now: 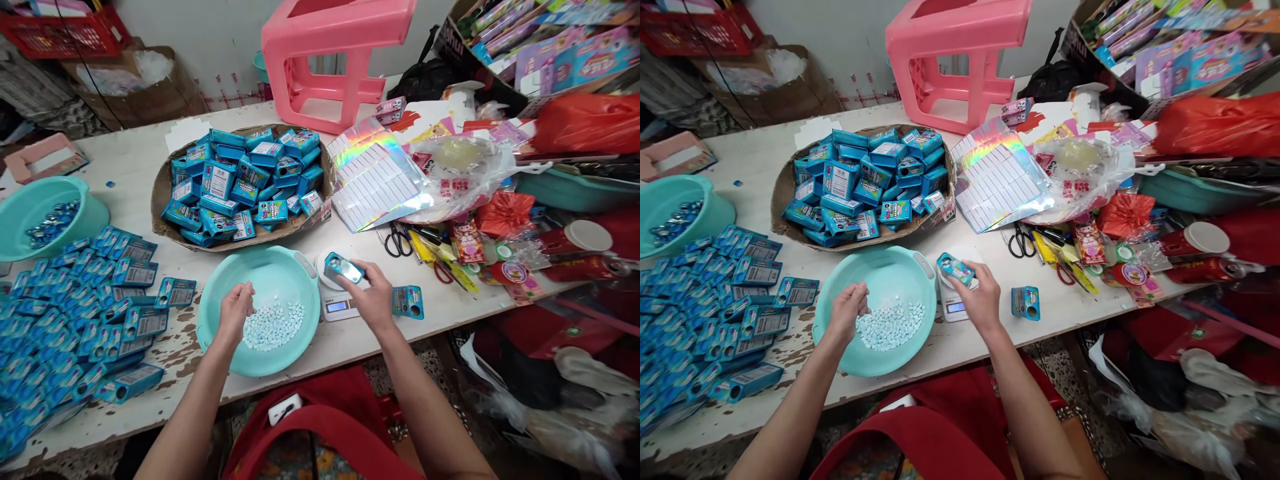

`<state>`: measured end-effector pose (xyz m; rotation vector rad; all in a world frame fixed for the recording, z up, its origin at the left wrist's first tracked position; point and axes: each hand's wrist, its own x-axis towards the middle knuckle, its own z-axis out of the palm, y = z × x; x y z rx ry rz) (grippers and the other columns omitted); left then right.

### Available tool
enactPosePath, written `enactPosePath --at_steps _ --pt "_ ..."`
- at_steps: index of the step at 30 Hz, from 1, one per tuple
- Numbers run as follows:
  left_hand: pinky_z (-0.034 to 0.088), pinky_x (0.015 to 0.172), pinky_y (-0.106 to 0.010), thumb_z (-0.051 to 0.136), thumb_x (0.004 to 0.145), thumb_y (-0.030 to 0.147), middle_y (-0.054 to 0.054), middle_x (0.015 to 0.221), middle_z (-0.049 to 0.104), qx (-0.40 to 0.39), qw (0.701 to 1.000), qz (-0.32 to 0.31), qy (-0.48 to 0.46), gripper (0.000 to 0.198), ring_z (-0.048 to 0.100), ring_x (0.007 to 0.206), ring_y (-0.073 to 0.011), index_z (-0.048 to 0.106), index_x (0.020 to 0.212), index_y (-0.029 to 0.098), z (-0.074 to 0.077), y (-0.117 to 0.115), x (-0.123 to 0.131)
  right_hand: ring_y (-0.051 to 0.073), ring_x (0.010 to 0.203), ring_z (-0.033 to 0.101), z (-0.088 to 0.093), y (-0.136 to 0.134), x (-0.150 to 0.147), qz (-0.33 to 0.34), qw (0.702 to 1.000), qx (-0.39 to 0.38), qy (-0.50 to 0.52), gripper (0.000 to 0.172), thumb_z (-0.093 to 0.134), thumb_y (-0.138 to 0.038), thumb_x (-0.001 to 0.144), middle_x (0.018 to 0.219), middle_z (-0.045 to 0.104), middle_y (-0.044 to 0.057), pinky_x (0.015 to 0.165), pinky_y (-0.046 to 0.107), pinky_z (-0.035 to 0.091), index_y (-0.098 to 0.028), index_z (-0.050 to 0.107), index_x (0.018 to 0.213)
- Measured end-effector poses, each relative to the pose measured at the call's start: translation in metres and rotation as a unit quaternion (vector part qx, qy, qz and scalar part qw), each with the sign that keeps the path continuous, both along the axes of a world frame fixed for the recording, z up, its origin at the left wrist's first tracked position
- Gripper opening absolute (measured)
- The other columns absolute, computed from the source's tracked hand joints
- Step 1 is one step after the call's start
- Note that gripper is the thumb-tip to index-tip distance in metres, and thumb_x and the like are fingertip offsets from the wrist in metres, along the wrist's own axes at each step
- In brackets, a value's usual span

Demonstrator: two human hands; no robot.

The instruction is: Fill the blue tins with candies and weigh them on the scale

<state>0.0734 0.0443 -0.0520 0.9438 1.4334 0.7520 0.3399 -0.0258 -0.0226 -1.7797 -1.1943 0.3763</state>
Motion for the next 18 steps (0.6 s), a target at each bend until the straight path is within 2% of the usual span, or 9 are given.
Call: enactPosePath --at_steps 1,3,6,8,10,12,15,18 --pt "0.037 0.048 -0.022 0.054 0.078 0.047 0.007 0.048 0.033 -0.011 0.997 -0.046 0.067 0.030 0.035 0.044 -0.0096 0.050 0.069 0.019 -0.013 -0.003 -0.009 0.021 0.091 0.060 -0.012 0.004 0.010 -0.016 1.000 0.001 -0.007 0.035 0.069 -0.036 0.074 0.097 0.063 0.005 0.081 0.035 0.049 -0.021 0.062 0.104" --pt "0.036 0.051 -0.023 0.050 0.080 0.044 0.002 0.055 0.045 -0.007 0.969 -0.155 0.193 0.027 0.046 0.052 -0.0136 0.052 0.069 0.020 -0.034 -0.008 -0.023 0.021 0.089 0.060 -0.036 0.014 0.025 -0.025 1.000 -0.005 -0.006 0.036 0.069 -0.038 0.073 0.096 0.063 0.006 0.080 0.036 0.049 -0.019 0.062 0.104" --pt "0.036 0.060 -0.026 0.045 0.082 0.037 -0.004 0.070 0.059 0.028 0.886 -0.354 0.296 0.023 0.054 0.067 -0.0191 0.057 0.070 0.020 -0.049 -0.015 -0.029 0.022 0.093 0.059 -0.057 0.018 0.034 -0.029 0.999 -0.011 -0.015 0.039 0.068 -0.039 0.073 0.098 0.062 0.007 0.083 0.039 0.048 -0.018 0.061 0.105" --pt "0.036 0.065 -0.028 0.043 0.084 0.035 -0.007 0.082 0.063 0.054 0.834 -0.431 0.341 0.024 0.056 0.078 -0.0220 0.061 0.078 0.022 -0.051 -0.018 -0.029 0.025 0.105 0.054 -0.056 0.010 0.028 -0.059 0.997 0.005 -0.054 0.048 0.069 -0.040 0.072 0.109 0.058 0.011 0.091 0.043 0.044 -0.017 0.058 0.112" --pt "0.037 0.070 -0.030 0.040 0.086 0.036 -0.010 0.095 0.062 0.080 0.801 -0.431 0.409 0.027 0.055 0.089 -0.0253 0.062 0.094 0.021 -0.052 -0.019 -0.029 0.027 0.114 0.047 -0.050 -0.005 0.012 -0.099 0.992 0.026 -0.079 0.054 0.070 -0.039 0.071 0.118 0.052 0.013 0.095 0.044 0.040 -0.017 0.053 0.118" --pt "0.037 0.075 -0.032 0.038 0.088 0.037 -0.013 0.103 0.059 0.095 0.775 -0.398 0.481 0.032 0.053 0.096 -0.0280 0.056 0.108 0.019 -0.056 -0.019 -0.032 0.024 0.106 0.050 -0.047 -0.021 -0.014 -0.111 0.993 0.018 -0.037 0.049 0.067 -0.038 0.074 0.113 0.053 0.012 0.089 0.041 0.044 -0.018 0.053 0.116" --pt "0.038 0.078 -0.035 0.036 0.089 0.039 -0.015 0.106 0.055 0.087 0.752 -0.381 0.532 0.038 0.051 0.098 -0.0291 0.049 0.117 0.017 -0.066 -0.022 -0.036 0.016 0.076 0.054 -0.060 -0.032 -0.057 -0.083 0.984 -0.068 0.139 0.048 0.067 -0.042 0.073 0.101 0.055 0.008 0.065 0.031 0.049 -0.018 0.051 0.112" --pt "0.037 0.081 -0.036 0.034 0.090 0.041 -0.015 0.108 0.053 0.082 0.743 -0.374 0.549 0.039 0.049 0.101 -0.0296 0.047 0.118 0.017 -0.077 -0.027 -0.038 0.013 0.063 0.051 -0.077 -0.024 -0.087 -0.053 0.955 -0.099 0.274 0.035 0.063 -0.043 0.075 0.077 0.056 0.000 0.059 0.028 0.046 -0.017 0.053 0.095"
